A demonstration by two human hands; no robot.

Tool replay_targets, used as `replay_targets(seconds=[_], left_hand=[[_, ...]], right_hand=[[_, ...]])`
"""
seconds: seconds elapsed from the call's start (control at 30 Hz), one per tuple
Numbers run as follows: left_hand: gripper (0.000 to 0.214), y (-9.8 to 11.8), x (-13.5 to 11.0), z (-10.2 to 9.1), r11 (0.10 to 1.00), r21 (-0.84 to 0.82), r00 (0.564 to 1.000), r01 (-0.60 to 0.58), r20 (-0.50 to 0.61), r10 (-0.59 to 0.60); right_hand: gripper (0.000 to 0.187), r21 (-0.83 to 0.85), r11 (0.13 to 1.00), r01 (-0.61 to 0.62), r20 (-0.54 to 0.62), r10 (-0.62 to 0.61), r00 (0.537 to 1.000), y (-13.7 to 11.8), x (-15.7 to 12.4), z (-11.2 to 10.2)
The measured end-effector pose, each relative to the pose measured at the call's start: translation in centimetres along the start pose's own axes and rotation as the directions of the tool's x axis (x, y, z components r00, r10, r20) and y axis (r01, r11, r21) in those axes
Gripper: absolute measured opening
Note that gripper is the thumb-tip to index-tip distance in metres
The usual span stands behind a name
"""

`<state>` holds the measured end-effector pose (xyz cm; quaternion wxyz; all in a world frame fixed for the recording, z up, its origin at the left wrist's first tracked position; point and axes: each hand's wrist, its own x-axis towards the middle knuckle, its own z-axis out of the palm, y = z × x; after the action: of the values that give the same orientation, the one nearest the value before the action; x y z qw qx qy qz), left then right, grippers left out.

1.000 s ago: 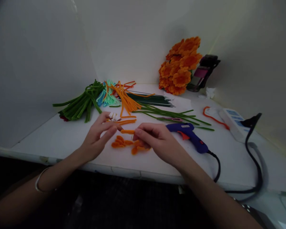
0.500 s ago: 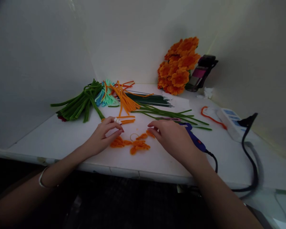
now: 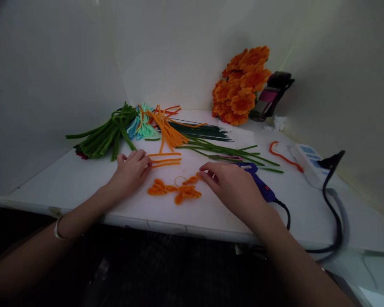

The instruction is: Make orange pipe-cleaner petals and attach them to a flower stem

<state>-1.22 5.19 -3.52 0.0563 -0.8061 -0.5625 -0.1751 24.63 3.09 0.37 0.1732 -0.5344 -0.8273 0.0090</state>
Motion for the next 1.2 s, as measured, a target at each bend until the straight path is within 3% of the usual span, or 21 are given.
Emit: replay_targets(seconds=[0.07,0.1,0.17,0.2,0.27,0.3,0.4,0.5,0.57,0.63,0.77,0.9,1.0,1.13,1.2], left_hand=[[0.014,0.4,0.1,-0.8,0.971,-0.236,0.999,0.024,-0.016,-0.029],[0.012,0.8,0.0,-1.3,0.901,-0.431,0.998,0.047,-0.013,-0.058],[0.014,1.8,-0.3,-2.2,0.626,-0.772,0.993,0.111,0.060,-0.101],[0.014,2.4,-0.6,-2.6,0.442,-0.880,0.984,0.173,0.135,-0.116],[0.014,3.7,-1.3,-3.2,0.038,-0.957,0.951,0.288,0.282,-0.126],[0.013,4.3,-1.7,-3.3,-0.113,-0.935,0.931,0.335,0.347,-0.113],[0.014,5.8,-3.0,-3.2,-0.354,-0.780,0.829,0.515,0.559,-0.027],[0.017,6.4,-3.8,-3.1,-0.434,-0.668,0.752,0.604,0.658,0.034],[0.017,6.6,-4.1,-3.1,-0.440,-0.635,0.730,0.635,0.679,0.074],[0.018,6.7,-4.1,-3.3,-0.429,-0.648,0.747,0.630,0.657,0.105],[0.021,6.6,-3.7,-3.8,-0.456,-0.727,0.831,0.514,0.554,0.053],[0.024,6.5,-3.5,-4.0,-0.570,-0.659,0.833,0.492,0.546,0.088],[0.031,6.5,-3.5,-3.7,-0.622,-0.615,0.843,0.485,0.517,0.146],[0.033,6.4,-3.3,-3.0,-0.622,-0.647,0.869,0.441,0.482,0.115],[0.034,6.3,-3.2,-2.6,-0.556,-0.716,0.885,0.423,0.459,0.081]], right_hand=[[0.022,0.031,0.999,0.020,-0.098,-0.017,0.995,-0.1,-0.2,0.0],[0.024,0.058,0.997,0.049,-0.153,-0.039,0.988,-0.2,-0.3,0.1],[0.033,0.116,0.979,0.169,-0.231,-0.139,0.963,-0.5,-0.6,0.2],[0.037,0.132,0.956,0.261,-0.248,-0.223,0.943,-0.8,-0.7,0.4],[0.037,0.131,0.880,0.457,-0.251,-0.417,0.874,-1.5,-1.0,0.7],[0.034,0.118,0.833,0.540,-0.244,-0.503,0.829,-2.0,-1.1,0.9],[0.024,0.109,0.742,0.662,-0.223,-0.631,0.744,-3.3,-1.4,1.8],[0.017,0.109,0.702,0.704,-0.279,-0.658,0.700,-4.1,-1.7,2.6],[0.014,0.161,0.689,0.706,-0.343,-0.632,0.695,-4.2,-1.9,3.0],[0.012,0.308,0.663,0.682,-0.387,-0.568,0.726,-4.1,-2.1,3.0],[0.018,0.606,0.544,0.581,-0.395,-0.428,0.813,-3.6,-1.9,2.5],[0.022,0.723,0.500,0.477,-0.403,-0.256,0.879,-3.4,-1.6,2.1],[0.020,0.839,0.386,0.383,-0.350,-0.156,0.924,-3.3,-1.5,2.4],[0.016,0.939,0.218,0.265,-0.257,-0.066,0.964,-3.2,-1.5,3.0],[0.013,0.957,0.190,0.219,-0.220,-0.018,0.975,-3.2,-1.5,3.3]])
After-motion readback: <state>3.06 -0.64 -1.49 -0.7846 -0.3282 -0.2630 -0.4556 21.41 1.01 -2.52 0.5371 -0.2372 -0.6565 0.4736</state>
